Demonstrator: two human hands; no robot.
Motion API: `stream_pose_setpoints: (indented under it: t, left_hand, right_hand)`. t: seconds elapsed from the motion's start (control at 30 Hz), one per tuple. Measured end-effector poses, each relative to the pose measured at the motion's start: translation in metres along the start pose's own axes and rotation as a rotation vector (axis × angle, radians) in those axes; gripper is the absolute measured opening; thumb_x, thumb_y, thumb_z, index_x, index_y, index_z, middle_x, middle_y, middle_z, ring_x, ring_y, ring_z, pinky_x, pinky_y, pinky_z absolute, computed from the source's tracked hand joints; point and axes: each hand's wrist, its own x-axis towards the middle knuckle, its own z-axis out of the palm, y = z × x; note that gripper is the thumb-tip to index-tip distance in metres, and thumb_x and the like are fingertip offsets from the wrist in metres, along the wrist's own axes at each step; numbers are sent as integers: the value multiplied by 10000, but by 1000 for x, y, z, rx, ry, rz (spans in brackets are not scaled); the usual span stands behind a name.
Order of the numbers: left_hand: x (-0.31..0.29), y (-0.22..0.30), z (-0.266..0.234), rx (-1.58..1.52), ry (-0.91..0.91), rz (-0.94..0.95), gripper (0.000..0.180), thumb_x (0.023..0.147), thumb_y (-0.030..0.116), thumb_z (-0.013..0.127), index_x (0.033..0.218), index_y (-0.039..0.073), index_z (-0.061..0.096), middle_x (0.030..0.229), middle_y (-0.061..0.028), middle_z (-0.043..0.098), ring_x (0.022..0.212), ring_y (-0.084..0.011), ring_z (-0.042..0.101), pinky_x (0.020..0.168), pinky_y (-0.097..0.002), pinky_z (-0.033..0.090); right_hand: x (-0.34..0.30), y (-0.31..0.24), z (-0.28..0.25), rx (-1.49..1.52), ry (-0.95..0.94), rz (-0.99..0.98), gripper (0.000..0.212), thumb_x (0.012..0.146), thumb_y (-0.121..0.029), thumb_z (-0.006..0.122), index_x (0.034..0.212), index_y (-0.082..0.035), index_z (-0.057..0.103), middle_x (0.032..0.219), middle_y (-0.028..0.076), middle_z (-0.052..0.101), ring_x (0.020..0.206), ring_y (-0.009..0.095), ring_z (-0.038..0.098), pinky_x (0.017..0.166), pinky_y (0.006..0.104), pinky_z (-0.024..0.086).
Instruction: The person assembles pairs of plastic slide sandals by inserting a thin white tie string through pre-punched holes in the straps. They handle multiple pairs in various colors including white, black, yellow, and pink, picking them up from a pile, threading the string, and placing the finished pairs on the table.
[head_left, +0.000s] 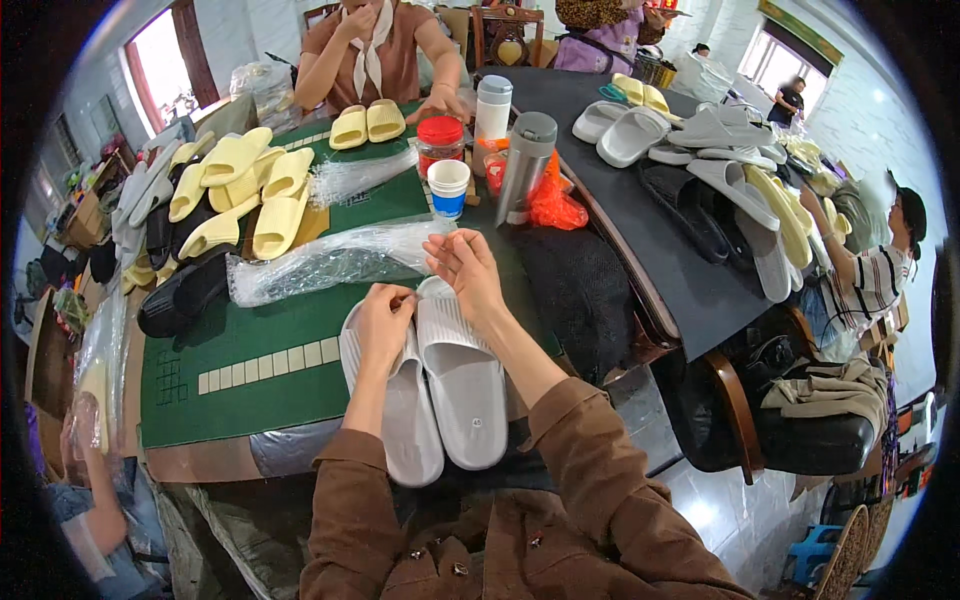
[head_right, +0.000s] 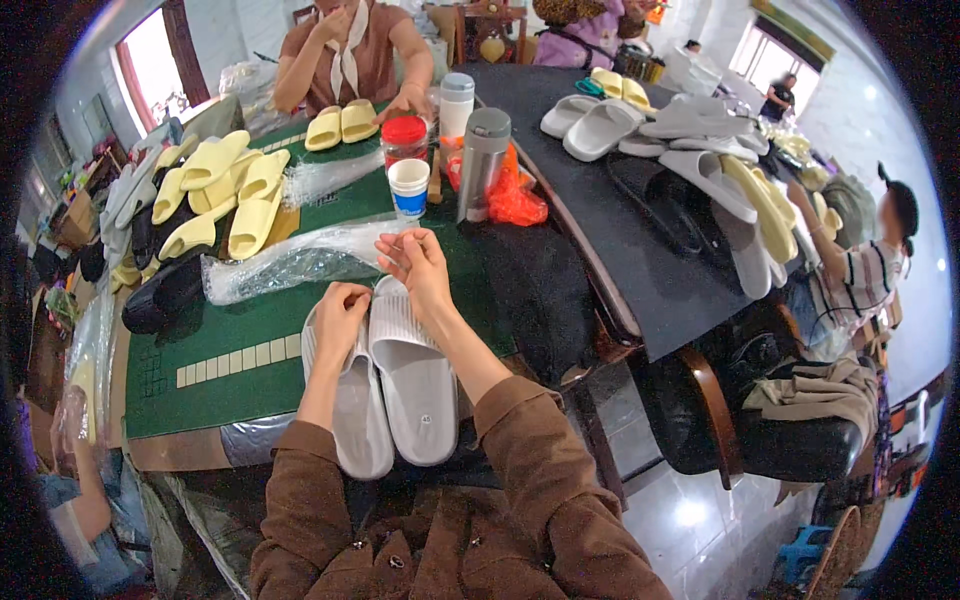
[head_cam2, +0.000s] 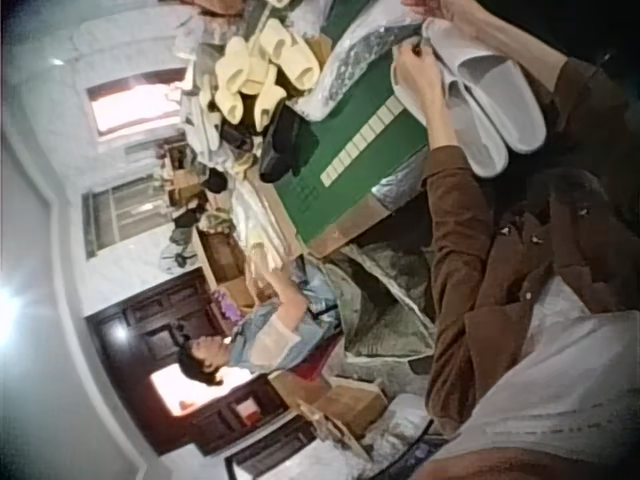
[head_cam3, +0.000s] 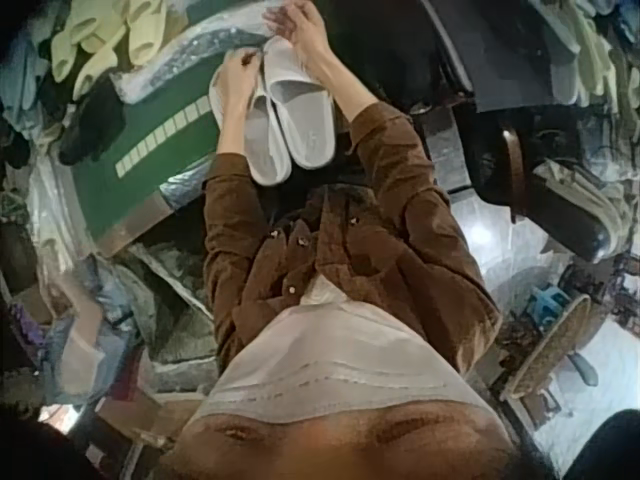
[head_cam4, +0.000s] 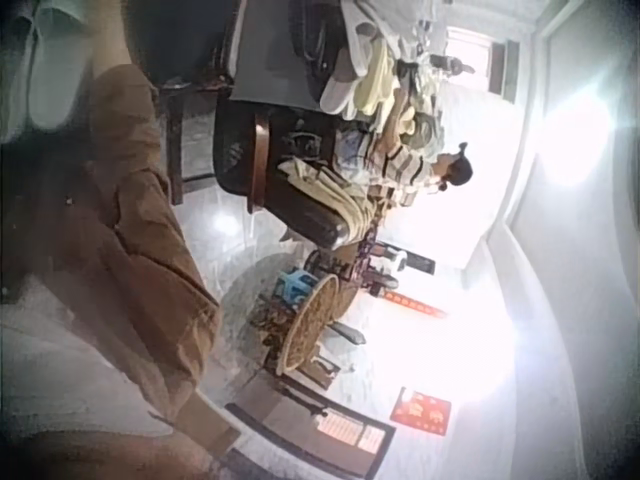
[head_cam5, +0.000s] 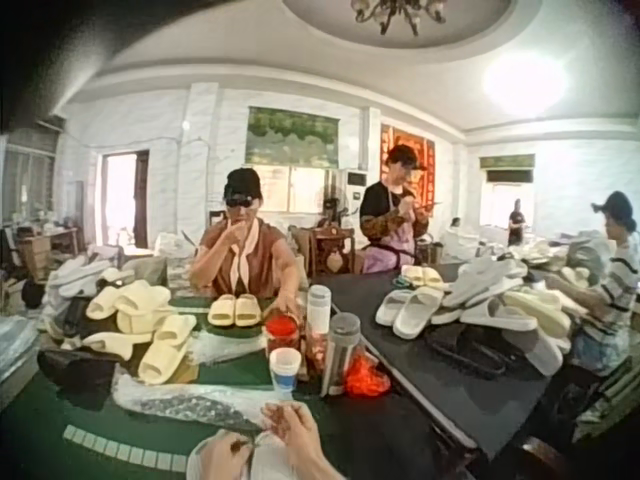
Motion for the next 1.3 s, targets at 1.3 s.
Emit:
stream_pose_setpoints:
  t: [1.3]
  left_hand:
    - [-5,11,-5,-60,16,-20,153,881,19,511,948,-3,647,888,-112,633,764,-195,573,709,-302,443]
  right_hand:
    - [-106,-361,-198,-962,924,-715,494,918,-444,594,1201,-49,503,1070,55,585,639,59,415,532,199,325]
